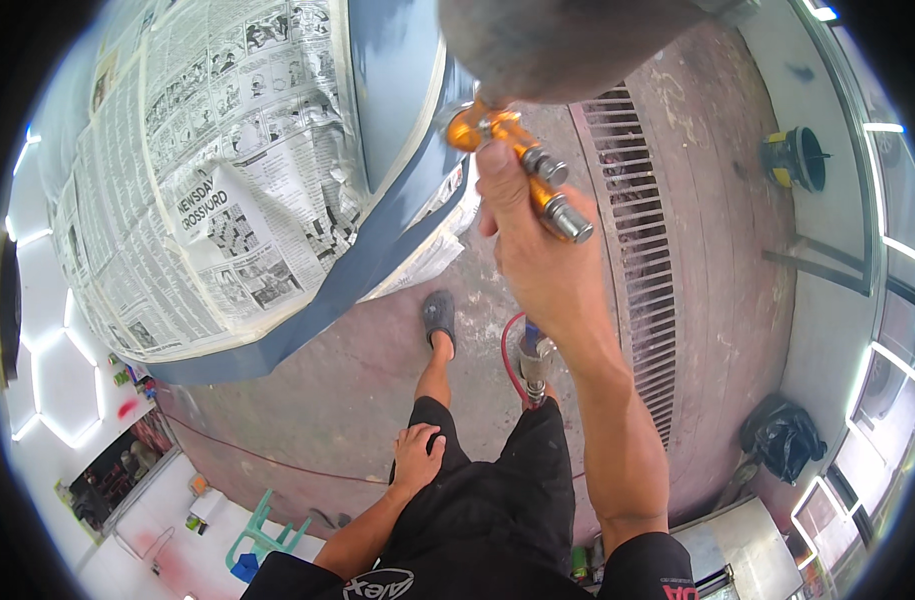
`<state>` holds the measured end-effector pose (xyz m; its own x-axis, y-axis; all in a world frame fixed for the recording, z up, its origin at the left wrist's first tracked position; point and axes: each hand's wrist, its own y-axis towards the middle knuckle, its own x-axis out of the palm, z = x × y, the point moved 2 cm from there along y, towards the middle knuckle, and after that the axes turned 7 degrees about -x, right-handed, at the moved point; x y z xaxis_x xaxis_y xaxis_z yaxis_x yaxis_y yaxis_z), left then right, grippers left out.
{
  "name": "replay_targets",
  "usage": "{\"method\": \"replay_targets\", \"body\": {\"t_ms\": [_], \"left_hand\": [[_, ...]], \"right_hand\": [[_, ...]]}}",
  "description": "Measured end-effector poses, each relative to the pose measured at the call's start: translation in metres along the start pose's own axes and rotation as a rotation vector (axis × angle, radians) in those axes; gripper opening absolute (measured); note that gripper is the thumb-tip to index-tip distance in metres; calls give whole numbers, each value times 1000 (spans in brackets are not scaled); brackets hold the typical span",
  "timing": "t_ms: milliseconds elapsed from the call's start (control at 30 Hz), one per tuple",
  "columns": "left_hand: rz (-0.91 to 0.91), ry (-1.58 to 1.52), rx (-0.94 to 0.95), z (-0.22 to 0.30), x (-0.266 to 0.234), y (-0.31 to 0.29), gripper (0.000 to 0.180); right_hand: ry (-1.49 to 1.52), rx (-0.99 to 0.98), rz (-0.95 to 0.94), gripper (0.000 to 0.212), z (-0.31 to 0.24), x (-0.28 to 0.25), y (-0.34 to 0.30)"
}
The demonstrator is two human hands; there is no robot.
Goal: The person prepares paint by stirring it in a container, then assembles and adjusts a spray gun. They walk to a car covered with newspaper and apply a coat of paint to the car's body using the spray gun.
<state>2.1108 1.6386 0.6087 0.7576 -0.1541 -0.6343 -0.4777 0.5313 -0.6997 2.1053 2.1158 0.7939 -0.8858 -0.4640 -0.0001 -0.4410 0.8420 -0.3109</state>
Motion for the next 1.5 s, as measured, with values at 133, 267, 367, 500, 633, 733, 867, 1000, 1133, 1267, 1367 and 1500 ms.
{"method": "replay_targets", "body": {"t_ms": [133, 267, 367, 500, 633, 733, 867, 1000, 1133, 1267, 1367, 1500], "left_hand": [[6, -13, 9, -2, 0, 2, 33], [13, -40, 10, -3, -2, 5, 32], [23, -42, 13, -2, -5, 5, 32], [19, -38, 13, -2, -6, 7, 31], [12, -52, 5, -4, -9, 9, 31], [13, -59, -2, -8, -9, 11, 32], [-8, -73, -20, -6, -14, 14, 33], [-13, -76, -29, -6, -17, 15, 33], [-6, -79, -21, -6, -19, 16, 33], [0, -91, -19, -9, -19, 16, 33], [4, -98, -20, -10, -20, 17, 32], [6, -105, -18, -11, -22, 17, 32]], "right_hand": [[43, 28, -194, 60, -17, 7, -13], [-20, 22, -258, 59, -20, 8, -9], [-76, -19, -181, 59, -23, 6, 3], [-105, -111, 76, 61, -40, 14, 13], [-103, -155, 134, 64, -50, 20, 17], [-154, -128, 78, 65, -55, 24, 17], [-185, -17, -59, 63, -61, 35, 14], [-211, 39, -152, 62, -66, 46, 18], [-199, -75, -60, 64, -73, 52, 24], [-176, -205, 84, 66, -79, 61, 21], [-198, -179, 24, 67, -77, 59, 14], [-241, -103, -115, 67, -80, 53, 14]]}}
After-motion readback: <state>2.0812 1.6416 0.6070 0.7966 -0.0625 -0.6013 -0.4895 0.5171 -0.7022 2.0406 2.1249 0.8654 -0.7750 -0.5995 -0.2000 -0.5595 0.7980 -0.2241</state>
